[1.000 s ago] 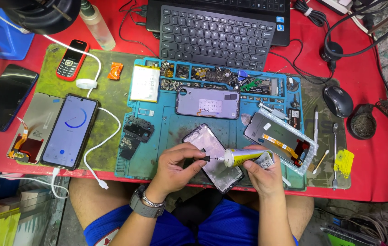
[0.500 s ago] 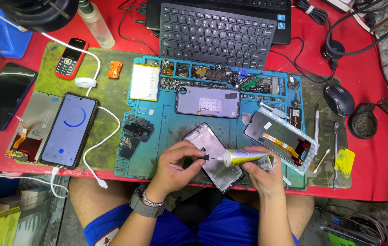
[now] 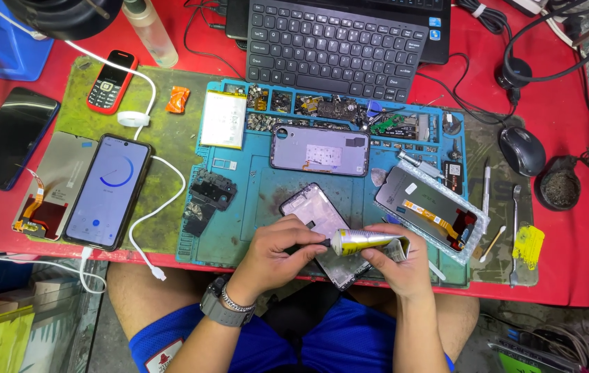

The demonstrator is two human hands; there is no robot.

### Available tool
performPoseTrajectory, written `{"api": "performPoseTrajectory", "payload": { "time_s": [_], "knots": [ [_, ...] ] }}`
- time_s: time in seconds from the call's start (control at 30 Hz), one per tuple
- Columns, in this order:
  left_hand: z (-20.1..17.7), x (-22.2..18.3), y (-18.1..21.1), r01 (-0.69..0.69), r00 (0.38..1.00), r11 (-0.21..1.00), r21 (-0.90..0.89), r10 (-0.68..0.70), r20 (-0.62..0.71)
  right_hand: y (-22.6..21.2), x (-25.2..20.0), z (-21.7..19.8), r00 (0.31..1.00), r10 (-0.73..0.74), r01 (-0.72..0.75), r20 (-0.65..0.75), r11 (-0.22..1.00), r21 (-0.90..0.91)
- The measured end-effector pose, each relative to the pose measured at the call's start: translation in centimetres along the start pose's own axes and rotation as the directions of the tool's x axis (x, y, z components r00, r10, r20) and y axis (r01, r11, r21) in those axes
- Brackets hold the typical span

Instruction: Applying adhesive to a mobile phone screen frame as part of a screen replacement process.

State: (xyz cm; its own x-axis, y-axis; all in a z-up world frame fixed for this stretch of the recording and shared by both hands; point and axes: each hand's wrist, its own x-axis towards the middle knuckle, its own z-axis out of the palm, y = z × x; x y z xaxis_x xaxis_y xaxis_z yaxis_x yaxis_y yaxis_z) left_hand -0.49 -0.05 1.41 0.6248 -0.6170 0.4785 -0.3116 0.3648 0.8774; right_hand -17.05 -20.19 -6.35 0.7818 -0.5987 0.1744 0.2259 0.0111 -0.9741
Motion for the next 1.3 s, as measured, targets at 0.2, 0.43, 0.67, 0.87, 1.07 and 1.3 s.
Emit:
{"api": "performPoseTrajectory", "payload": {
  "time_s": [0.2, 0.43, 0.67, 0.87, 1.07, 1.3],
  "knots": [
    [-0.1, 0.0, 0.3, -0.073, 0.997, 0.994, 0.085, 0.074, -0.01, -0.3, 0.0, 0.6, 1.0, -0.014, 0.014, -0.007, 1.0, 0.014],
    [0.0, -1.0, -1.3, 0.037, 0.999, 0.992, 0.122, -0.034, -0.023, -0.6, 0.5, 1.4, 0.996, -0.071, 0.078, -0.05, 0.988, 0.135],
    [-0.1, -0.8, -0.7, -0.004, 1.0, 0.986, 0.168, 0.001, 0.014, -1.4, 0.8, 2.1, 0.99, -0.14, 0.136, 0.021, 0.983, 0.122],
    [-0.2, -0.6, -1.0, -0.023, 1.0, 0.971, 0.239, 0.024, -0.001, -1.7, 1.1, 2.1, 0.981, -0.167, 0.16, 0.094, 0.984, 0.083],
    [-0.1, -0.8, -0.9, -0.006, 1.0, 0.956, 0.293, -0.001, 0.023, -1.7, 1.1, 2.0, 0.982, -0.159, 0.153, 0.103, 0.986, 0.067],
    [-0.3, -1.0, -1.0, 0.011, 0.998, 0.953, 0.302, -0.028, 0.049, -1.6, 1.0, 2.1, 0.983, -0.153, 0.148, 0.102, 0.987, 0.054]
  ]
}}
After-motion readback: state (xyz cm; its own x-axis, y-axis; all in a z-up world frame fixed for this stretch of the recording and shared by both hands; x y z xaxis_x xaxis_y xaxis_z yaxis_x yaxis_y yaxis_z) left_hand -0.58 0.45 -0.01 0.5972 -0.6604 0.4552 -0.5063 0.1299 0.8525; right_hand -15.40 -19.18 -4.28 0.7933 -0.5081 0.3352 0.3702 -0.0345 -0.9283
